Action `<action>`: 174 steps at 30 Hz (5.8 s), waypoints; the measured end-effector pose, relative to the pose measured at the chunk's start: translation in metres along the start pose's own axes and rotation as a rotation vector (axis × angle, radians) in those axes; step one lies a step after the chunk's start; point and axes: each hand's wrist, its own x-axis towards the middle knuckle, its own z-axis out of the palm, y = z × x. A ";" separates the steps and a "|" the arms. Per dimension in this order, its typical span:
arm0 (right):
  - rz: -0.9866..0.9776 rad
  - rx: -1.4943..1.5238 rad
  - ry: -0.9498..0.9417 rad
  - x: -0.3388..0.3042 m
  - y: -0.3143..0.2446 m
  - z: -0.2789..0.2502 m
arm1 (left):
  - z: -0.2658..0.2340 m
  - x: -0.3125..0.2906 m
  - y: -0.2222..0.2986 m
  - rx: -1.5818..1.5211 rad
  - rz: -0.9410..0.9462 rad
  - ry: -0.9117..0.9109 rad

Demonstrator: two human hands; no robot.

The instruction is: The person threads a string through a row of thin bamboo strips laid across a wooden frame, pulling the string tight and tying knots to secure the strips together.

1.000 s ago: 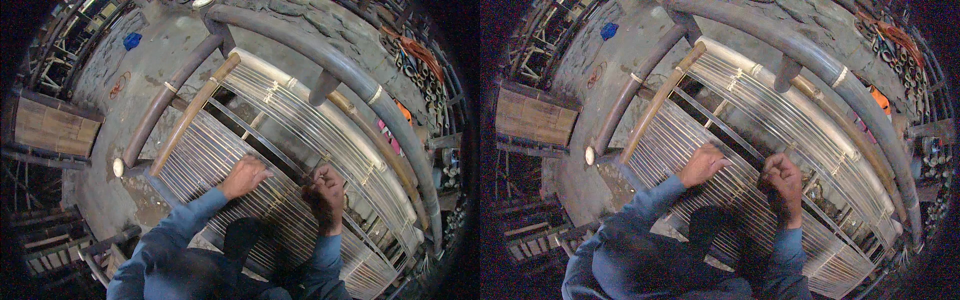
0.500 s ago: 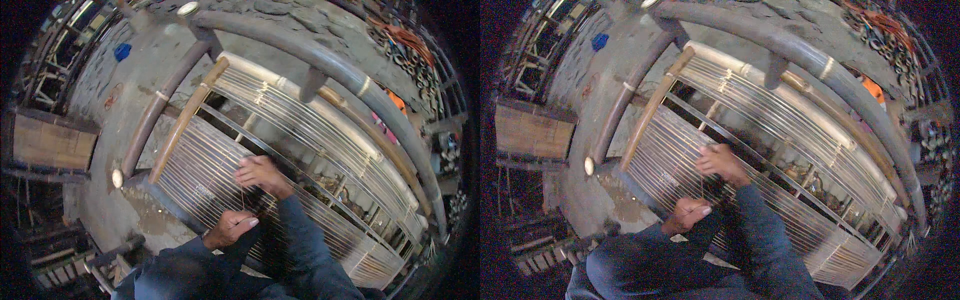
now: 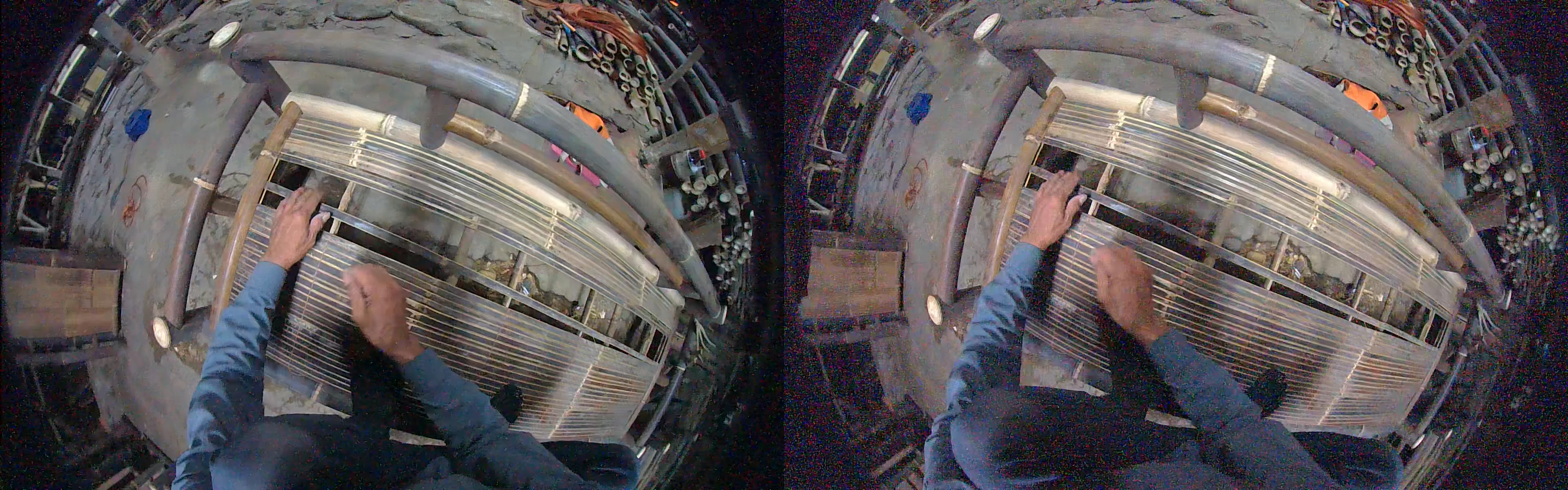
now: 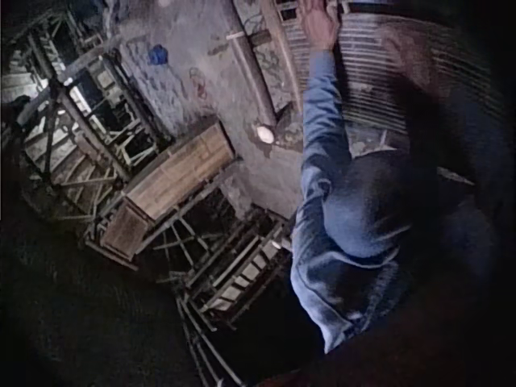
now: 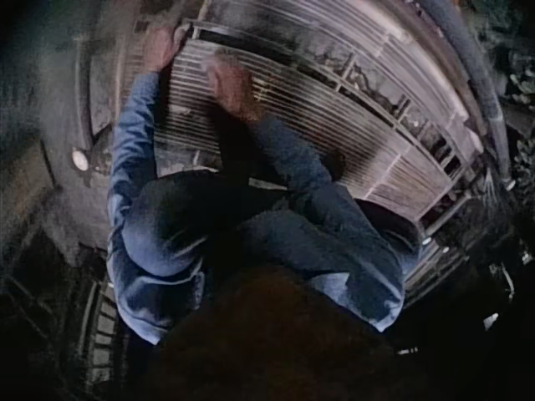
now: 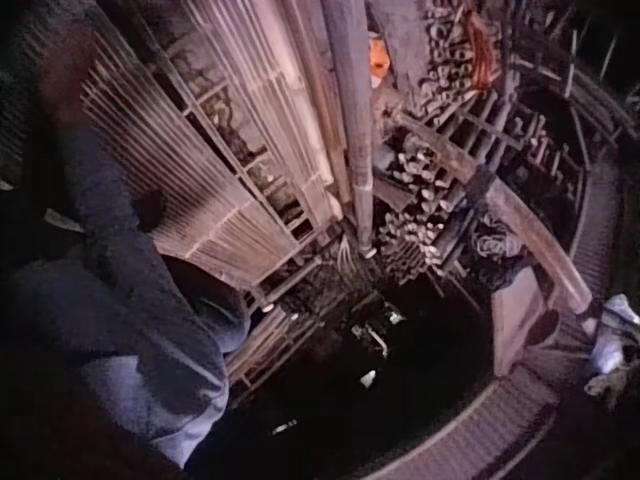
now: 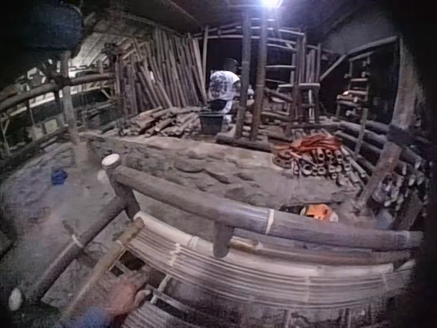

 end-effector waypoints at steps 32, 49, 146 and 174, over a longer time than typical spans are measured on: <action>0.368 0.200 -0.384 0.133 0.160 0.097 | 0.057 0.053 -0.045 -0.220 -0.225 -0.503; -0.026 0.084 -0.159 0.120 0.073 0.070 | -0.074 -0.014 0.018 -1.392 -0.619 0.169; 0.065 -0.150 -0.424 0.007 0.055 -0.050 | -0.149 0.073 -0.049 -1.242 -0.495 0.559; 0.443 1.111 -0.245 0.122 -0.016 0.014 | -0.067 -0.052 0.067 -0.994 -0.503 -0.148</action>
